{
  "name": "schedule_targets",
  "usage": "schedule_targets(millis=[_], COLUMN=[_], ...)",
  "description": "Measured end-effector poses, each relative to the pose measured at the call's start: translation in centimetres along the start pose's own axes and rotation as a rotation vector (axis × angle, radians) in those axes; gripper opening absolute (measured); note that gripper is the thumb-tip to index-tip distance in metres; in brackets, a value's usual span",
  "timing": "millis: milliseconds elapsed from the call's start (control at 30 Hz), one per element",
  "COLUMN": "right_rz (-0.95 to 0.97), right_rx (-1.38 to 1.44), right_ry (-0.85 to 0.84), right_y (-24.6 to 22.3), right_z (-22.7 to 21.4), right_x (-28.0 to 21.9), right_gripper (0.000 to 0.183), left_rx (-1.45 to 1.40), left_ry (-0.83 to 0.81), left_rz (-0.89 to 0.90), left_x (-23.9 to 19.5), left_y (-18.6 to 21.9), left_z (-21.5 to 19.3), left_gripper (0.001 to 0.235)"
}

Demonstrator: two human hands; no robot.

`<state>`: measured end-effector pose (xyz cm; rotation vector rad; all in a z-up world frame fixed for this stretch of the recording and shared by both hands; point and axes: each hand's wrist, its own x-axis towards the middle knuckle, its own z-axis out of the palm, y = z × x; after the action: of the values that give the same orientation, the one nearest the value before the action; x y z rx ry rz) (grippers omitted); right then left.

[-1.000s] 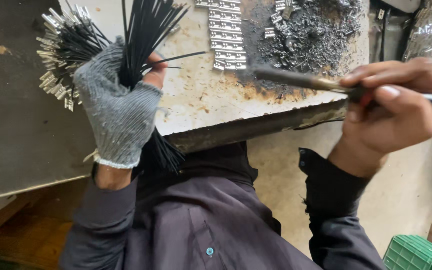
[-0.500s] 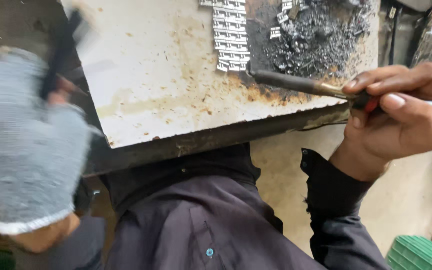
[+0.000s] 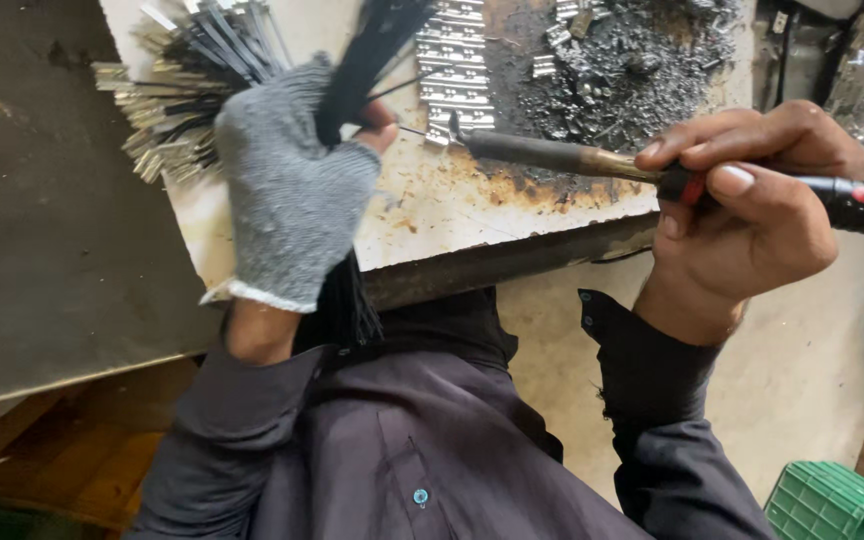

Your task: The person holds a bundle of black wires with metal connectors in the left hand and uses a soldering iron in the right hand to apply solder to the connector ends. The person repeatedly dips the connectors into a solder pile on the work surface and then places the soldered connectors aside.

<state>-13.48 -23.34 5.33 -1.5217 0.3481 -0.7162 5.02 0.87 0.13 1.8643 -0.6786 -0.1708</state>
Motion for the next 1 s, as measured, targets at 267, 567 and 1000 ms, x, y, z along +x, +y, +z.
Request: schedule_targets(millis=[267,567,1000], right_rz=[0.007,-0.132,-0.198], right_rx=[-0.003,-0.198,-0.125], right_ry=[-0.064,-0.208,-0.262], right_y=[0.7,-0.4,0.1], right_z=[1.4,3.3,2.9], right_x=[0.9,1.6,1.8], right_gripper=[0.022,0.017,0.013], left_rx=[0.095,0.134,0.126], left_ry=[-0.007,-0.036,-0.023], left_rz=[0.013,0.018,0.010], left_x=[0.2,0.4,0.2], left_y=[0.2,0.2,0.3], left_z=[0.8,0.8,0.9], left_gripper=[0.006,0.007,0.007])
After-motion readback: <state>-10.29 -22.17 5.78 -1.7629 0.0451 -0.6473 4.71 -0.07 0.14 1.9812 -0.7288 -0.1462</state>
